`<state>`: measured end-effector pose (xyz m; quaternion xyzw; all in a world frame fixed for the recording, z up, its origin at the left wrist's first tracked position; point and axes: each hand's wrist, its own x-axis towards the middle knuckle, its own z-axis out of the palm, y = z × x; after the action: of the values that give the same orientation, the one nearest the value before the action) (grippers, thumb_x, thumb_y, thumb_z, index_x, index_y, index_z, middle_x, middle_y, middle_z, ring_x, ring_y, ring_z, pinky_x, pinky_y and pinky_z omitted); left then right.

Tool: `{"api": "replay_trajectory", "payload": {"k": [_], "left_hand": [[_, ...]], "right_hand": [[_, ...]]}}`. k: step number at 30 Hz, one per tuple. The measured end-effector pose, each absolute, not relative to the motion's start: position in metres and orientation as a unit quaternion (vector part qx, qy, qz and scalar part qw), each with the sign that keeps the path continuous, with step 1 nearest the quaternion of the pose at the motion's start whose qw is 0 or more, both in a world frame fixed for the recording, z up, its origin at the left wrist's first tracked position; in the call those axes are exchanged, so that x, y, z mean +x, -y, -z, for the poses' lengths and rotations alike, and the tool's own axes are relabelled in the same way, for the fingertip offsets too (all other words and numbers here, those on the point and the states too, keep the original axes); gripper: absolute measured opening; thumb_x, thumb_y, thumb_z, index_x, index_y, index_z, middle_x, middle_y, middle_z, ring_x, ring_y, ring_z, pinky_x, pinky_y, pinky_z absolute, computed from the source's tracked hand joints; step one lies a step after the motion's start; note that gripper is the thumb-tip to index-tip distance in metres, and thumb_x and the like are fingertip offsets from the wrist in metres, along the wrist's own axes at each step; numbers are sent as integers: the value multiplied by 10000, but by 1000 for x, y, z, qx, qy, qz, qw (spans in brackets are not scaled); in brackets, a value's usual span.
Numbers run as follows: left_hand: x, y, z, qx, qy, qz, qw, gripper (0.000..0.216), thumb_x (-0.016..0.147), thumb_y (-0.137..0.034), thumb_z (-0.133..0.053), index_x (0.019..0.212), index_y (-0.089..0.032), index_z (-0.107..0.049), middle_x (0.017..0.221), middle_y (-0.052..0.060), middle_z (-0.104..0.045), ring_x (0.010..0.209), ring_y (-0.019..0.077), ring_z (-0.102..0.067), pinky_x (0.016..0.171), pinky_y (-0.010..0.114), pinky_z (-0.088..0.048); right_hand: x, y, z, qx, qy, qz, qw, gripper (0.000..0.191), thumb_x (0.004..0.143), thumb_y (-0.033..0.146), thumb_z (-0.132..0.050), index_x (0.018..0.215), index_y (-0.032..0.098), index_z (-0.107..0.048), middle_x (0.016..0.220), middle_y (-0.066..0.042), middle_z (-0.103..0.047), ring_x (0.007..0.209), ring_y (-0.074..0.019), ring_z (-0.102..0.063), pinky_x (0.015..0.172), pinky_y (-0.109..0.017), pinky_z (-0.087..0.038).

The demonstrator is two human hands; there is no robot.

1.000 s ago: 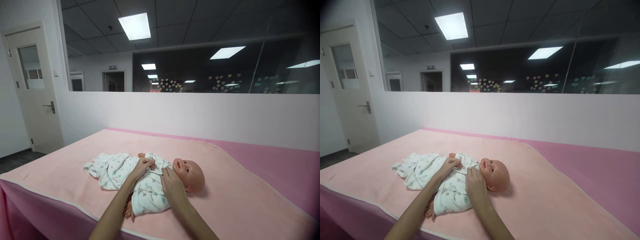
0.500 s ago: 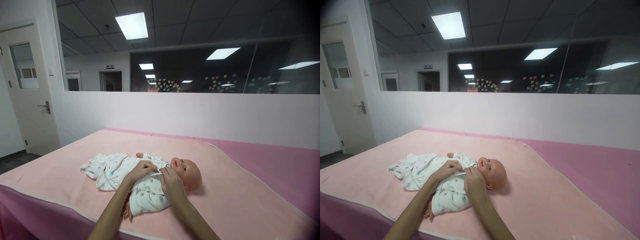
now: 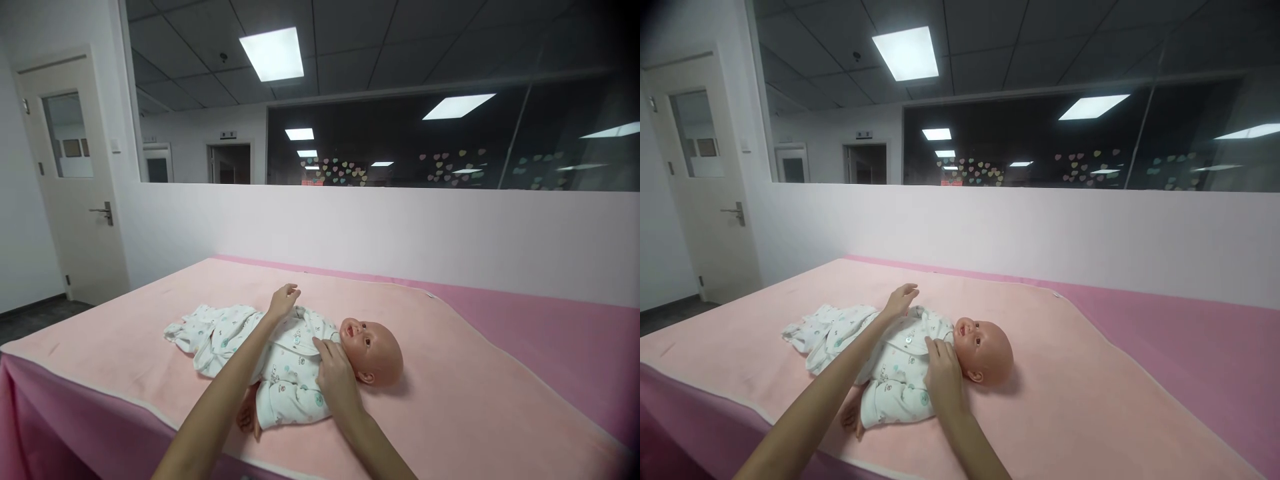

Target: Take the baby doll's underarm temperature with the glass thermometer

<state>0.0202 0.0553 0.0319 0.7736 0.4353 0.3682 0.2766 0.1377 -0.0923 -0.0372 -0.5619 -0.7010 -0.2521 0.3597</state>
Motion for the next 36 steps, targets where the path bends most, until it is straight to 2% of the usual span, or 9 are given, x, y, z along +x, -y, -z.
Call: {"api": "replay_trajectory", "payload": {"k": [2,7,12,16,20,25,28,32,36], "left_hand": [[30,-61,-25,793,-441,-342,246,491,828,-387,-318,1248,-145,-395,1307,125,-424,1195,213,-387,967,337,-295],[42,-58,-5,848,-441,-227,186,419,787,-489,-347,1053,-266,-583,1125,55,-594,1122,276,-447,954,450,-257],[42,-55,-3,863,-461,-175,114,542,769,-568,-287,907,-201,-662,1073,126,-603,1126,331,-406,935,482,-233],[41,-59,-4,875,-450,-145,106,551,762,-567,-300,794,-168,-679,1053,137,-614,1115,307,-432,961,429,-228],[34,-62,-5,877,-442,-120,145,598,734,-630,-294,865,-176,-660,1010,113,-642,1013,278,-532,909,374,-317],[26,-57,-5,871,-438,-140,171,663,701,-681,-304,1055,-196,-585,1099,101,-609,1035,289,-526,845,362,-373],[25,-51,-6,870,-428,-169,178,618,708,-663,-322,1059,-226,-579,1141,76,-589,1071,284,-502,859,355,-362],[24,-47,-7,868,-416,-193,189,529,718,-637,-340,888,-234,-637,952,59,-668,961,270,-559,817,340,-376],[24,-48,-6,866,-424,-194,180,516,718,-616,-361,903,-220,-635,933,70,-671,936,269,-567,811,338,-379]], "right_hand": [[136,94,38,-568,696,253,359,496,606,-74,-327,986,147,-556,801,-65,-540,737,-180,-473,685,-312,-419],[135,100,39,-571,692,254,361,407,628,-57,-351,899,163,-559,771,-55,-505,733,-175,-445,674,-295,-373],[133,105,34,-569,690,228,385,321,654,-16,-376,836,170,-563,733,-40,-505,727,-172,-431,684,-290,-336],[132,113,30,-542,696,196,428,214,752,80,-384,849,157,-558,745,-36,-542,728,-161,-448,685,-284,-320],[133,124,16,-518,684,221,463,189,785,157,-399,867,161,-569,862,-50,-601,827,-177,-489,768,-314,-309],[174,122,-24,-544,527,278,591,238,799,231,-380,868,167,-598,921,-69,-628,907,-199,-511,865,-361,-283],[226,105,-40,-609,411,178,655,295,774,333,-374,850,169,-607,914,-75,-632,902,-216,-515,871,-375,-291],[294,85,-33,-642,299,-173,684,384,682,447,-418,826,142,-602,881,-102,-649,799,-208,-569,735,-327,-392],[316,79,-15,-638,278,-240,677,470,685,484,-400,927,127,-586,1028,-134,-610,887,-215,-577,714,-324,-419]]}}
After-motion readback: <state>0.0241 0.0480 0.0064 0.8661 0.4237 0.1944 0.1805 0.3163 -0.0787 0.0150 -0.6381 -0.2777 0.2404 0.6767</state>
